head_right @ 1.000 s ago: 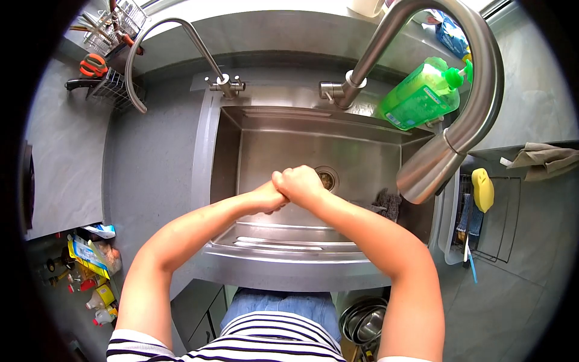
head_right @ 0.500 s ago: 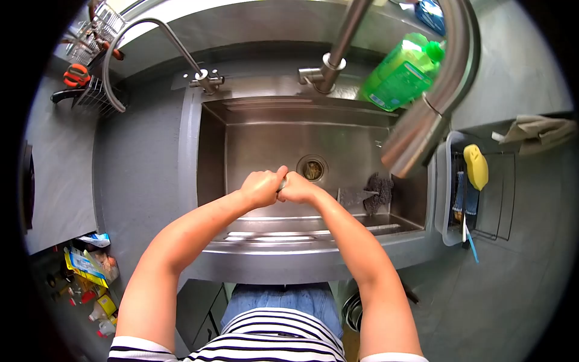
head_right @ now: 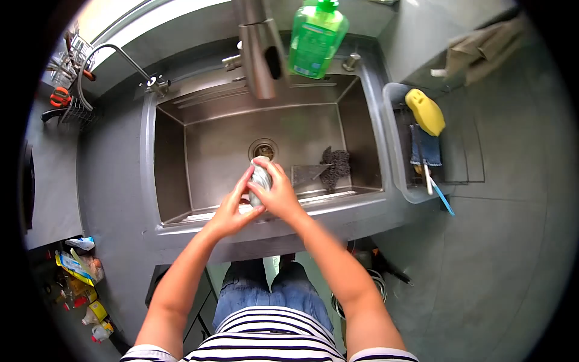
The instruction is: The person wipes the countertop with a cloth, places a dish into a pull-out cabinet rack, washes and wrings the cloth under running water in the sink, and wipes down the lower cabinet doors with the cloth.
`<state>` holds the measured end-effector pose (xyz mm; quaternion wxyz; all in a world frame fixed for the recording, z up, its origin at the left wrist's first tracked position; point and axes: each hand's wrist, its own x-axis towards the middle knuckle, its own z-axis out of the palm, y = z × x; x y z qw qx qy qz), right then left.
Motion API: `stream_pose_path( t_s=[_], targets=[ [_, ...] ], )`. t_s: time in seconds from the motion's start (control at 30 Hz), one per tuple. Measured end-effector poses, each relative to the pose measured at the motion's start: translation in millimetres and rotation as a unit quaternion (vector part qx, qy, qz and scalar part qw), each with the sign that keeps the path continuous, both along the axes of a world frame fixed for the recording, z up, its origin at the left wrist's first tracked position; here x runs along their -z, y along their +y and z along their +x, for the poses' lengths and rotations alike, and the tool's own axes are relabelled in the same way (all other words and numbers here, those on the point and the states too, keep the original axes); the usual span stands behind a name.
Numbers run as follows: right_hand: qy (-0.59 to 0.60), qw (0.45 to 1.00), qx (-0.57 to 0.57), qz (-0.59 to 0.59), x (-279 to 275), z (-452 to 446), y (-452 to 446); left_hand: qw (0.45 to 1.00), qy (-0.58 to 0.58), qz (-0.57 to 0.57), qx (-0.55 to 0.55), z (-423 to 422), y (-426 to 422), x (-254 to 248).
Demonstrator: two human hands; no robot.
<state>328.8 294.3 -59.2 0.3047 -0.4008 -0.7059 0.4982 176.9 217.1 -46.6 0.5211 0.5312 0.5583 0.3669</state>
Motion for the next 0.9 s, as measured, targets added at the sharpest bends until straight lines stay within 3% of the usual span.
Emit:
stream_pose_path(
  t_s=[0.07, 0.13, 0.23, 0.33, 0.37, 0.47, 0.63, 0.73, 0.8, 0.83, 0.9],
  targets=[
    [0.077, 0.996, 0.021, -0.032, -11, 36, -19, 0.998, -0.060, 0.016, 0.001, 23, -21, -16],
    [0.052, 0.994, 0.096, 0.001, -39, 82, -39, 0.997, -0.020, 0.039, -0.061, 46, -43, -23],
    [-0.080, 0.967, 0.202, 0.132, -46, 169, -49, 0.987, -0.049, 0.016, -0.152, 68, -69, -20],
    [-0.313, 0.886, 0.247, 0.238, -11, 241, -52, 0.980, -0.074, 0.012, -0.183, 87, -89, -17],
    [-0.340, 0.868, 0.248, 0.262, 6, 247, -55, 0.981, -0.075, 0.011, -0.178, 92, -96, -15],
    [-0.303, 0.887, 0.231, 0.260, 6, 212, -65, 0.985, -0.056, 0.001, -0.160, 105, -112, -27],
    [-0.176, 0.954, 0.065, 0.233, 22, 81, -110, 0.974, -0.068, 0.008, -0.218, 108, -139, -32],
    [-0.069, 0.972, -0.083, 0.209, 24, 9, -138, 0.938, -0.117, 0.091, -0.313, 92, -150, -27],
    [-0.038, 0.970, -0.170, 0.171, 18, -13, -145, 0.919, -0.094, 0.109, -0.367, 74, -159, -31],
    [-0.095, 0.935, -0.240, 0.244, 15, -11, -141, 0.912, -0.075, 0.108, -0.388, 66, -164, -33],
    [-0.050, 0.922, -0.259, 0.283, 11, 10, -142, 0.901, -0.049, 0.101, -0.418, 54, -173, -36]
  ],
)
